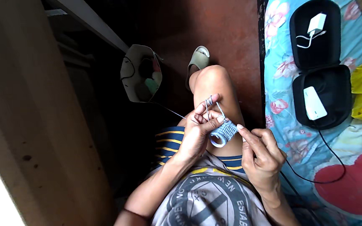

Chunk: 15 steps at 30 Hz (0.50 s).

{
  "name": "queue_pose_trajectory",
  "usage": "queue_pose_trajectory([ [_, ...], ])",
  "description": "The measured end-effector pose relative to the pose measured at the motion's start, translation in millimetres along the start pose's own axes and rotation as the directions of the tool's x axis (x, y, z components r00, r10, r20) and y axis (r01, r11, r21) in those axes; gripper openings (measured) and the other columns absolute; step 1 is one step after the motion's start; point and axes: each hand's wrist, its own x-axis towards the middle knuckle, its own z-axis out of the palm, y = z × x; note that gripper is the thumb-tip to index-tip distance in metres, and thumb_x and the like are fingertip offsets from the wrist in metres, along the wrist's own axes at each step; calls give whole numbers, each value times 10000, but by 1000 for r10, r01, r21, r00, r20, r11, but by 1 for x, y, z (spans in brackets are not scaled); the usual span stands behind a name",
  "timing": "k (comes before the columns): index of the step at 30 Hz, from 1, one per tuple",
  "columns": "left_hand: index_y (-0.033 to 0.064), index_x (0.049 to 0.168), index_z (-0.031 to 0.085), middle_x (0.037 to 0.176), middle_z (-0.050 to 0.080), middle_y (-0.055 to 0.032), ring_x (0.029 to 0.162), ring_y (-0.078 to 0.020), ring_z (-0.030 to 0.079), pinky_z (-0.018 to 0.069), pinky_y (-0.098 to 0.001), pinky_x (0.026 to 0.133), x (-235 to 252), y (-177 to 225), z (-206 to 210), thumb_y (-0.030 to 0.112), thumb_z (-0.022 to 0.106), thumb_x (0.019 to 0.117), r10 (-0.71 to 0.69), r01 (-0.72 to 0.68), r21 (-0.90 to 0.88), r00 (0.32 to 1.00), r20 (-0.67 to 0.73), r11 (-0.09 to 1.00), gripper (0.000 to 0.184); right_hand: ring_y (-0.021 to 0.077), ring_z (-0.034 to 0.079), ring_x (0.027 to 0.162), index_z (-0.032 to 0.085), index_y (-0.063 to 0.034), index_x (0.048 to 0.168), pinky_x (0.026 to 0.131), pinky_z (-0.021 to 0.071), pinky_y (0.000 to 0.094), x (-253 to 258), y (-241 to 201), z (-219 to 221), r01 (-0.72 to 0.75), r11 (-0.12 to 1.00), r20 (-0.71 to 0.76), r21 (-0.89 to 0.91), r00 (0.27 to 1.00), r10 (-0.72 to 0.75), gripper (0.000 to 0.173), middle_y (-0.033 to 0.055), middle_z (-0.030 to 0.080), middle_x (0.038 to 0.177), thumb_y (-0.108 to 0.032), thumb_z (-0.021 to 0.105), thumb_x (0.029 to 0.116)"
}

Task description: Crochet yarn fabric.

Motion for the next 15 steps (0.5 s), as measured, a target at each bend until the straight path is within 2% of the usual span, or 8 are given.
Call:
queue_pose_trajectory([
  [15,66,1404,576,803,685,-87,678,-117,662,583,-270,687,0,-1,0,-134,572,906,9,-10,16,1000,3,1000,537,101,566,662,808,-47,1053,544,419,182,-2,0,0,-5,1000,5,6,1000,5,257,129,643,832,-22,573,953],
])
